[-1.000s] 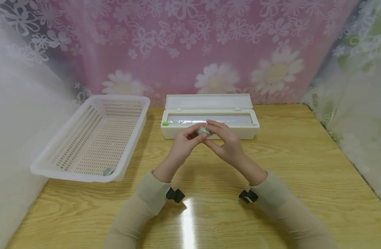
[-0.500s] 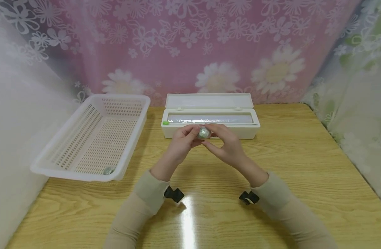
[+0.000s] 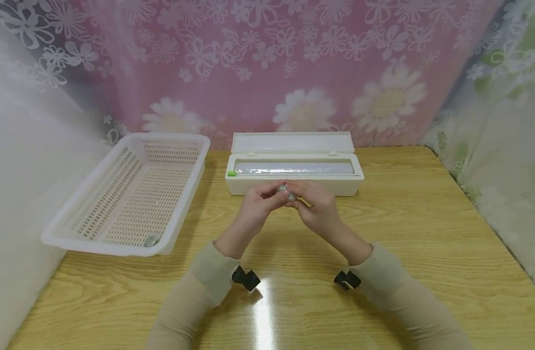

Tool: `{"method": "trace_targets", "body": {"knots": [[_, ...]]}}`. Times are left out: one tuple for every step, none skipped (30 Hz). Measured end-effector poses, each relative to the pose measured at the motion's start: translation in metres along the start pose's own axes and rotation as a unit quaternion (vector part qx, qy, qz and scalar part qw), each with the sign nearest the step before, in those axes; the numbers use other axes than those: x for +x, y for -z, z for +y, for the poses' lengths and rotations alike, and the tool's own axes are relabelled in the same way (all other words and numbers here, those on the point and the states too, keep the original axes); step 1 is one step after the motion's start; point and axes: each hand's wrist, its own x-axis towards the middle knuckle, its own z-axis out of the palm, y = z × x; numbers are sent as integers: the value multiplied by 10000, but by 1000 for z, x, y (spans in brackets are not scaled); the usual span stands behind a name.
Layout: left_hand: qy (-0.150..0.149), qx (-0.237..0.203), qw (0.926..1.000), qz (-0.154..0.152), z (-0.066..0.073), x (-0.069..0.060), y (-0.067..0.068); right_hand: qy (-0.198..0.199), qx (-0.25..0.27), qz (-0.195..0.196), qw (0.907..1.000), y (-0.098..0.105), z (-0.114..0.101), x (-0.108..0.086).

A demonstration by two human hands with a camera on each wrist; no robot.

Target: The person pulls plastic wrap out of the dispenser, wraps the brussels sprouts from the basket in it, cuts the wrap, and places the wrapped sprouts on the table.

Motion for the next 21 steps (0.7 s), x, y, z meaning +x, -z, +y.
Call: {"method": "trace_targets", "body": {"knots": [[22, -17, 10000, 44, 0, 0, -1, -1, -14, 6, 10000, 0, 0, -1], [29, -31, 10000, 88, -1, 0, -1, -42, -38, -6, 10000, 0, 1, -1], [19, -17, 9999, 130, -1, 0, -2, -157, -32, -55, 9999, 0, 2, -2], [-6, -33, 9998, 174, -1, 1, -2, -294, -10, -120, 9995, 0, 3, -1], [-42, -47, 9997, 251, -2, 2, -2, -482, 37, -199, 9986, 1, 4, -2], [-79, -71, 9994, 326, -2, 2, -2, -707, 119, -293, 9970, 1, 5, -2], [-108, -80, 9991, 400, -2, 3, -1, -944, 244, -381, 9945, 1, 5, -2], [-136, -92, 9989, 445, -2, 3, -1, -1190, 350, -446, 9913, 2, 6, -2], [-147, -80, 9988, 466, -2, 3, -1, -1406, 439, -484, 9879, 3, 6, -2], [-127, -112, 9989, 449, -2, 3, 1, -1562, 506, -492, 9852, 4, 6, -2], [-86, -97, 9991, 400, -2, 3, 2, -1682, 555, -490, 9830, 5, 6, -3], [-3, -65, 9995, 320, -1, 3, 3, -1740, 603, -467, 9818, 5, 6, -3], [129, -11, 9996, 251, 0, 2, 5, -1745, 615, -444, 9817, 6, 6, -3], [236, 50, 9995, 182, 0, 2, 7, -1690, 586, -429, 9829, 7, 6, -3], [354, 115, 9992, 161, 0, 2, 9, -1581, 574, -429, 9848, 7, 7, -3], [444, 182, 9987, 154, 1, 2, 10, -1466, 570, -435, 9866, 7, 7, -3], [523, 238, 9982, 186, 1, 3, 10, -1354, 572, -442, 9881, 7, 8, -3], [589, 263, 9976, 243, 1, 3, 10, -1258, 569, -439, 9894, 6, 8, -4], [617, 264, 9973, 309, 1, 3, 9, -1162, 540, -424, 9908, 5, 8, -4], [591, 257, 9973, 355, 1, 3, 8, -1075, 496, -387, 9922, 4, 7, -4], [581, 230, 9973, 396, 1, 3, 6, -1010, 428, -341, 9934, 3, 7, -4]]}}
